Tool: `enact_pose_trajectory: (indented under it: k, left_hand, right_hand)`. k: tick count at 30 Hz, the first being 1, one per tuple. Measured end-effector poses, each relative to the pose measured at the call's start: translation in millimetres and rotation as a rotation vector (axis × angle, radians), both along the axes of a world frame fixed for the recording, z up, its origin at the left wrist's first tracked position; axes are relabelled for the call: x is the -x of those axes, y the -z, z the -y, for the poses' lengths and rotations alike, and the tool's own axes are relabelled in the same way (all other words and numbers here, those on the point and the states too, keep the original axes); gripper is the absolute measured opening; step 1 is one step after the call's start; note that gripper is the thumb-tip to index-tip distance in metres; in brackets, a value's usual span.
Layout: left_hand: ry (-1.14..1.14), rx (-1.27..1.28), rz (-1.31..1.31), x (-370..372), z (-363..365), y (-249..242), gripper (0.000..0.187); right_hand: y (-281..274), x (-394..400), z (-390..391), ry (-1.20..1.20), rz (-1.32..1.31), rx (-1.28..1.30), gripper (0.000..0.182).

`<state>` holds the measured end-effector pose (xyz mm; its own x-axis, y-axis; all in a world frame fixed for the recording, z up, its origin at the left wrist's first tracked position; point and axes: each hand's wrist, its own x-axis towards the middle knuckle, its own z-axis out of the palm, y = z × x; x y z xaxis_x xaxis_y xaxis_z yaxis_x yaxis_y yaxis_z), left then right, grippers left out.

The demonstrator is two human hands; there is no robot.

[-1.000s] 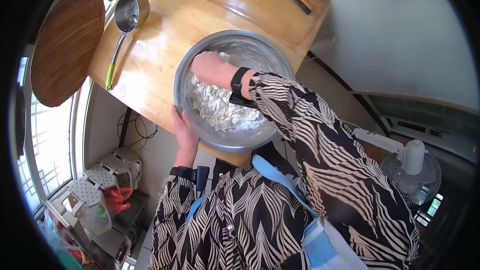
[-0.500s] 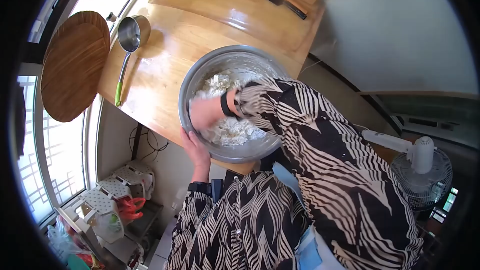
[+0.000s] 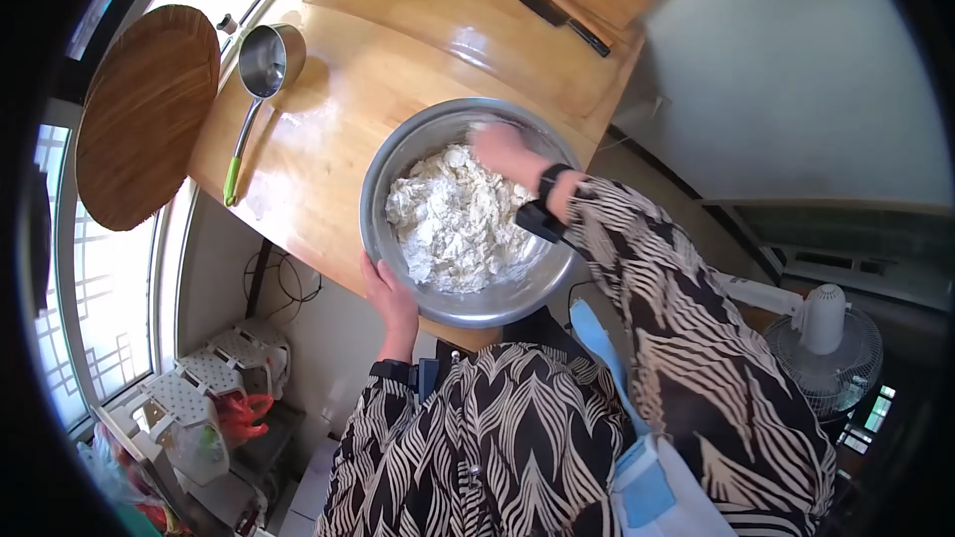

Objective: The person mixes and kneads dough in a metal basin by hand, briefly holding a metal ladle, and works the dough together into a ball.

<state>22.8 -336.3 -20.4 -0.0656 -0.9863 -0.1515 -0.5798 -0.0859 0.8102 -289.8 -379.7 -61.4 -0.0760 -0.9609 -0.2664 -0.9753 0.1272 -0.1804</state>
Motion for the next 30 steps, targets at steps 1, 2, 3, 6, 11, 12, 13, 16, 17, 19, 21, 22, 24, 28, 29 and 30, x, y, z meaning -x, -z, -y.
enact_pose_trajectory:
  k: [1,2,3,6,11,12,13,16,17,19,21,22,24,28,29,30]
  left_hand:
    - [0.012,-0.018,0.007,0,2,-2,0.045]
    - [0.015,0.015,0.016,0,3,0,0.045]
    - [0.024,0.041,0.027,-1,2,4,0.046]
    - [0.007,-0.007,-0.034,3,0,1,0.046]
    - [-0.028,0.028,-0.076,2,-2,5,0.045]
    - [-0.044,0.003,-0.064,0,-2,5,0.045]
    - [-0.06,-0.024,-0.052,1,-2,4,0.045]
    - [-0.102,-0.057,-0.059,8,-6,6,0.044]
    - [-0.119,-0.059,-0.065,6,-6,6,0.044]
    - [-0.139,-0.058,-0.111,6,-5,6,0.044]
    - [-0.173,-0.068,-0.195,10,-6,1,0.042]
    - [-0.195,-0.07,-0.222,9,-7,2,0.042]
    - [-0.232,-0.067,-0.287,13,-7,7,0.041]
    - [-0.225,-0.112,-0.318,13,-3,-2,0.039]
    - [-0.217,-0.107,-0.315,13,-2,-4,0.039]
    - [-0.207,-0.104,-0.31,14,-2,-4,0.039]
  right_hand:
    - [-9,-28,33,0.033,0.043,-0.009,0.017]
    - [-17,-57,55,-0.075,0.113,0.158,0.017]
    - [-27,-83,60,-0.206,0.135,0.167,0.016]
    - [-20,-147,37,-0.612,0.231,0.117,0.013]
    - [-41,-164,-13,-0.965,0.391,0.13,0.025]
    - [-42,-162,-14,-1.099,0.391,0.19,0.026]
    - [-41,-156,-3,-1.197,0.495,0.303,0.028]
    - [-22,-110,56,-0.863,0.333,0.232,0.025]
    - [-30,-84,67,-0.916,0.212,0.342,0.019]
    - [-47,-41,61,-0.611,0.021,0.139,0.015]
    - [-49,-8,32,-0.236,0.038,0.024,0.012]
    - [-70,-2,13,-0.135,0.04,-0.019,0.012]
    - [-86,11,-29,0.119,0.028,-0.072,0.014]
    - [-64,8,-116,0.664,0.456,-0.347,0.026]
    - [-49,1,-139,0.898,0.723,-0.367,0.03]
    - [-36,-6,-158,1.174,1.161,-0.402,0.033]
